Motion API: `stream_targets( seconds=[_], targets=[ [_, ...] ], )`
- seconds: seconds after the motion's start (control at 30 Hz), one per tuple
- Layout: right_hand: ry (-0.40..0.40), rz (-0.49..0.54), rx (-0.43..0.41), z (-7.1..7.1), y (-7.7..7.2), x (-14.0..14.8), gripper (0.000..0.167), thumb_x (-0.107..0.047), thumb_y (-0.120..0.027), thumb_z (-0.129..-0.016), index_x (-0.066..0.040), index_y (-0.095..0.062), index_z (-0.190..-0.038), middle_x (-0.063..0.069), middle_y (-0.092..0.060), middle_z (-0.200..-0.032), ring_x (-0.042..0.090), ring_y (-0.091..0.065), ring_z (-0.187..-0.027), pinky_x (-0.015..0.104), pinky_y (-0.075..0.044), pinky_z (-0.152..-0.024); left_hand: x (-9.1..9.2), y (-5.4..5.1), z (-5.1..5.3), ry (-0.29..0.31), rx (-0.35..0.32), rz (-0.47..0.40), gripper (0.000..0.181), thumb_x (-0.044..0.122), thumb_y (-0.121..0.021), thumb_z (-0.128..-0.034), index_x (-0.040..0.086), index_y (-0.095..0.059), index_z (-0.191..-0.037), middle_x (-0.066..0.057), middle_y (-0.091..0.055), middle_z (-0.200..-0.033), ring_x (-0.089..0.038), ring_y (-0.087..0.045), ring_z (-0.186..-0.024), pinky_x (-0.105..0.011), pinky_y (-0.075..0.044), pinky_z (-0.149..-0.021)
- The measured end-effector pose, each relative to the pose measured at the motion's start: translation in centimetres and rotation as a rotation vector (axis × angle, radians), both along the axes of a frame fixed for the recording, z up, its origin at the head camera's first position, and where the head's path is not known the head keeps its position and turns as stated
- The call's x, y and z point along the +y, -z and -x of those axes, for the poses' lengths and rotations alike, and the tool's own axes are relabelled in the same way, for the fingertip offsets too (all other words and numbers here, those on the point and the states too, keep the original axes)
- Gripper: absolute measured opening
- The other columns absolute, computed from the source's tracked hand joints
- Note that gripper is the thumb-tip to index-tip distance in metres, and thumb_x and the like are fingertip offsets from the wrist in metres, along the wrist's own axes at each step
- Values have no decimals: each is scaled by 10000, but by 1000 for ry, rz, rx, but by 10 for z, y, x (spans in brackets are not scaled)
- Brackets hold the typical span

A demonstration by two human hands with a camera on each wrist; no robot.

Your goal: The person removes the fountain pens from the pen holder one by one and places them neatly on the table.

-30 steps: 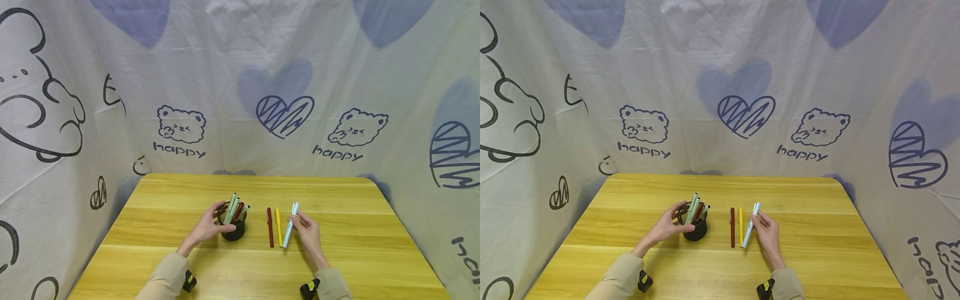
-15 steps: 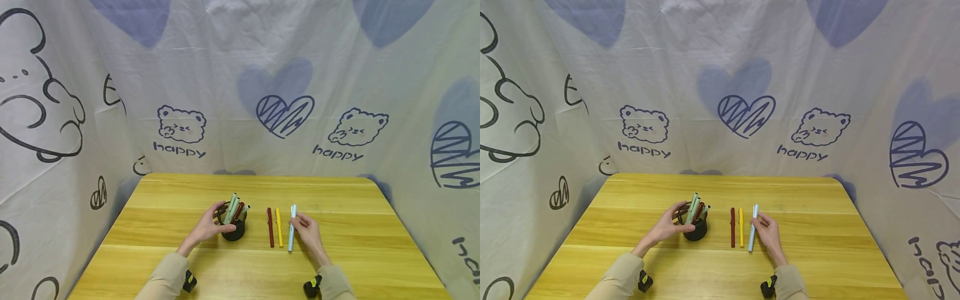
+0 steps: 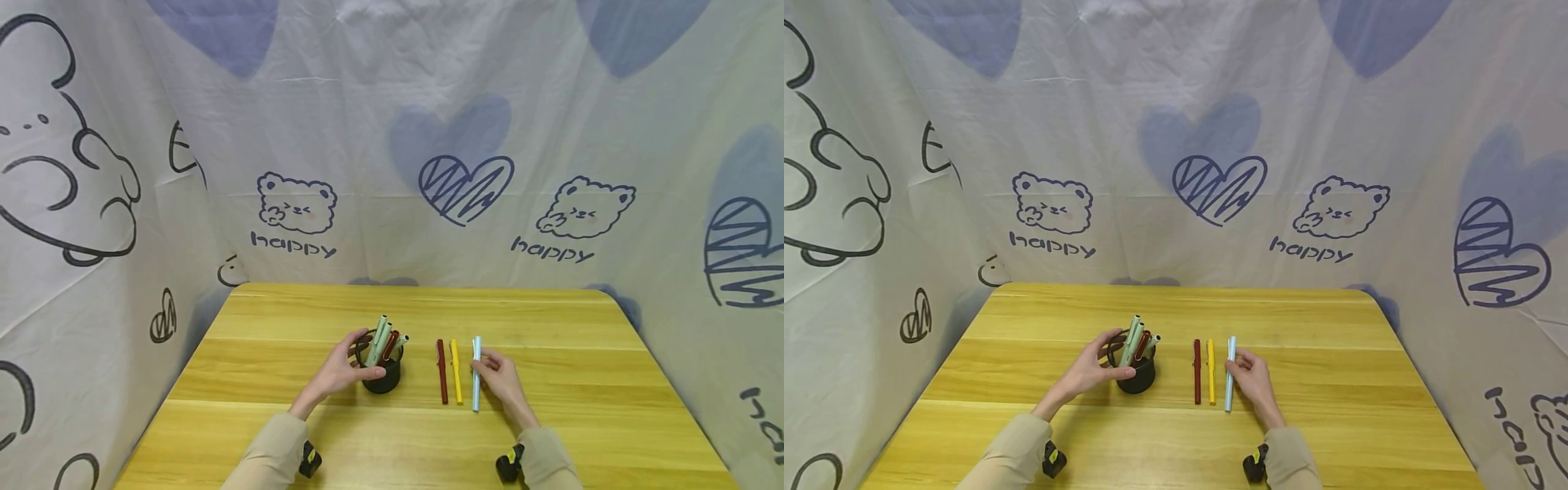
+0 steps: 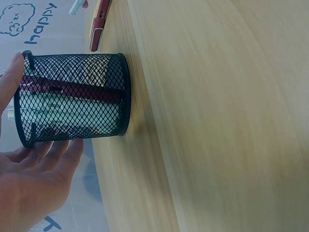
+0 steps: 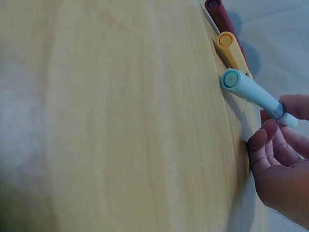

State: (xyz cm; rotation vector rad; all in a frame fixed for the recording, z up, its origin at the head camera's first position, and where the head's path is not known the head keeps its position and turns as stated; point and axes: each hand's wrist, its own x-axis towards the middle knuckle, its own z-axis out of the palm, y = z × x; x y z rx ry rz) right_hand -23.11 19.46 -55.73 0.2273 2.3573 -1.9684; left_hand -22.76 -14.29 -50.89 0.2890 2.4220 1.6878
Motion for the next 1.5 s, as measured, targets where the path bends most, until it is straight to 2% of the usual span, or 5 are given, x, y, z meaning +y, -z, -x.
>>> stream_targets(
  seconds=[0.23, 0.43, 0.73, 1.2, 1.5],
  targets=[
    [10, -62, 36, 2, 2, -1, 375, -26, -677, -923, 153, -588, -1241, 76, -721, -860, 54, -581, -701, 173, -493, -613, 0, 0, 0, 3, -2, -6, 970, 241, -875, -794, 30, -320, -1561, -194, -383, -1593, -474, -377, -1448, -591, -398, -1162],
    [28, -134, 27, 4, 6, -2, 321, -39, -699, -902, 140, -626, -1158, 183, -726, -909, 68, -616, -730, 154, -501, -630, 0, 0, 1, 6, 0, -10, 976, 244, -875, -794, 26, -314, -1562, -196, -381, -1593, -477, -374, -1448, -593, -396, -1163],
    [15, -267, 8, 5, 4, -3, 293, -64, -690, -904, 110, -654, -1137, 141, -674, -895, 109, -597, -719, 183, -505, -596, -1, 1, 0, 10, -6, -14, 979, 240, -876, -793, 25, -311, -1563, -195, -384, -1592, -474, -372, -1451, -593, -389, -1168],
    [-16, -337, 9, 6, 1, -5, 300, -69, -686, -898, 115, -653, -1132, 110, -636, -859, 131, -561, -718, 190, -464, -574, -1, 0, 0, 1, -8, -10, 963, 252, -875, -794, 51, -328, -1560, -182, -380, -1597, -472, -365, -1456, -596, -398, -1162],
    [-17, -371, 31, 7, 1, -4, 289, -89, -684, -898, 98, -689, -1118, 120, -659, -875, 136, -572, -738, 221, -473, -616, -1, 1, 0, -2, -8, -8, 955, 254, -877, -790, 66, -340, -1557, -178, -386, -1594, -470, -370, -1452, -589, -404, -1160]
  ],
)
